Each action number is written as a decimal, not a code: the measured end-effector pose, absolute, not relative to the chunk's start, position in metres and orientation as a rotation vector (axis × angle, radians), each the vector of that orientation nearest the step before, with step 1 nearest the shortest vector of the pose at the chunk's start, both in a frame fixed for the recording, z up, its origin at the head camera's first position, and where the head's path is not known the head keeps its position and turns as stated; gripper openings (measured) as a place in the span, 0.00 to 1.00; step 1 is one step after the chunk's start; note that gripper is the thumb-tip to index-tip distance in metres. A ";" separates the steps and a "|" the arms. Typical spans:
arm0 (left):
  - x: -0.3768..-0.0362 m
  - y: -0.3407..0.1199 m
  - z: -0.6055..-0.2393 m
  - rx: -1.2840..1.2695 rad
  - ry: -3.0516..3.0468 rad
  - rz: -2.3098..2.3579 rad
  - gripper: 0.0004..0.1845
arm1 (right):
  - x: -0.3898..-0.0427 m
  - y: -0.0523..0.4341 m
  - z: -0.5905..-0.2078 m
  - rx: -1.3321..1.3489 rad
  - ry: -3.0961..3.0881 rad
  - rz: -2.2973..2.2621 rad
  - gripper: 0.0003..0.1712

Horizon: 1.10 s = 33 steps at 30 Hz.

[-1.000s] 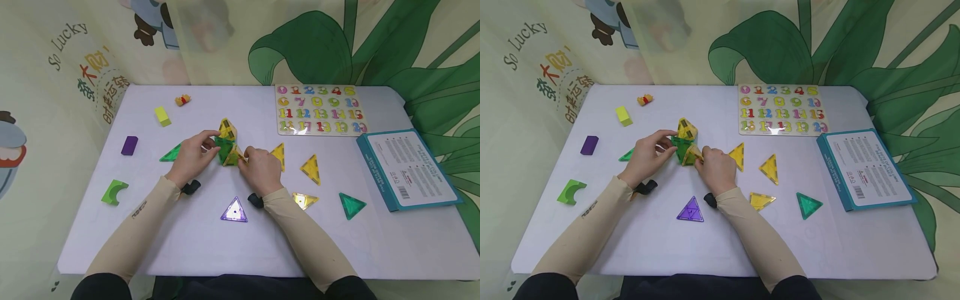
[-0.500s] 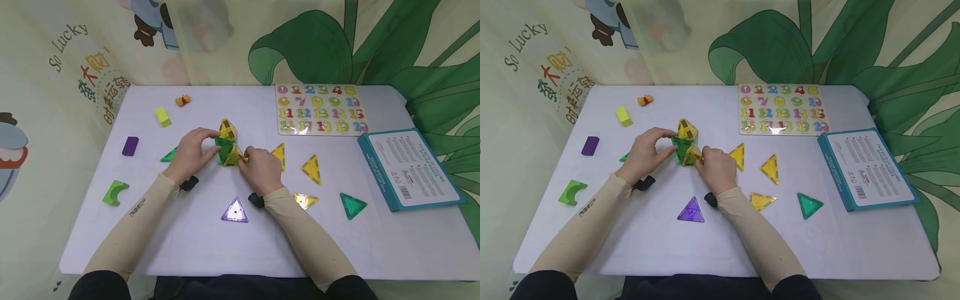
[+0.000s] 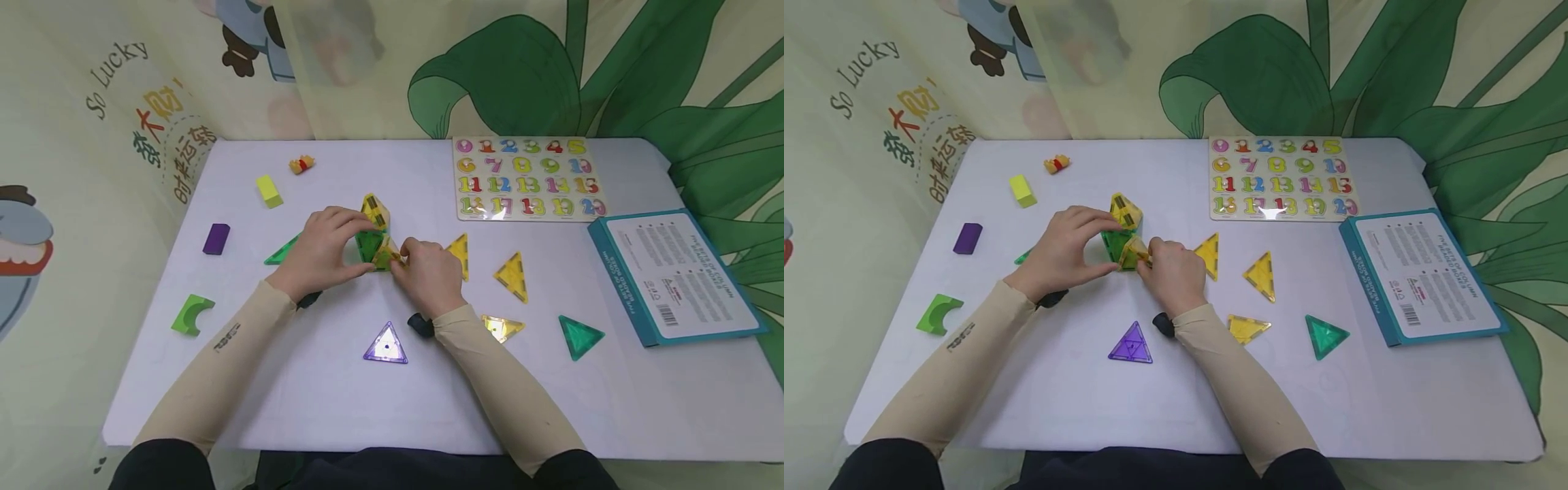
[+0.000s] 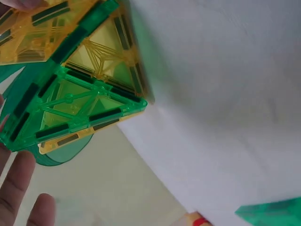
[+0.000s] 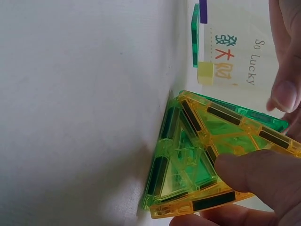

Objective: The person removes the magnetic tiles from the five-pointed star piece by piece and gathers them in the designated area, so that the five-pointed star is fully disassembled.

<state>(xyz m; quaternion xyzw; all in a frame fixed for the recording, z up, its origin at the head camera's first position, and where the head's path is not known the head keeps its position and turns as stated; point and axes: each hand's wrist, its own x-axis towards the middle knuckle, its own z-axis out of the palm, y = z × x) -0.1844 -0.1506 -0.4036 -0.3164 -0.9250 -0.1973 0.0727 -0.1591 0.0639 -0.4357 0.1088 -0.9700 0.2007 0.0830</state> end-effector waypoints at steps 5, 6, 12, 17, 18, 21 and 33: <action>-0.188 -0.147 -0.402 -1.053 -2.741 -0.424 0.33 | -0.159 0.065 -0.436 0.326 -2.904 0.589 0.15; -0.189 -0.146 -0.402 -1.069 -2.738 -0.403 0.33 | -0.159 0.065 -0.437 0.328 -2.905 0.587 0.15; -0.195 -0.141 -0.403 -1.135 -2.728 -0.338 0.29 | -0.161 0.065 -0.438 0.345 -2.921 0.592 0.18; -0.198 -0.140 -0.402 -1.142 -2.756 -0.325 0.27 | -0.164 0.064 -0.436 0.365 -2.923 0.635 0.18; -0.198 -0.139 -0.401 -1.142 -2.764 -0.326 0.27 | -0.164 0.064 -0.436 0.368 -2.924 0.649 0.17; -0.198 -0.140 -0.401 -1.150 -2.788 -0.327 0.28 | -0.165 0.063 -0.435 0.380 -2.928 0.686 0.16; -0.201 -0.139 -0.399 -1.156 -2.838 -0.336 0.27 | -0.167 0.061 -0.439 0.427 -2.936 0.716 0.12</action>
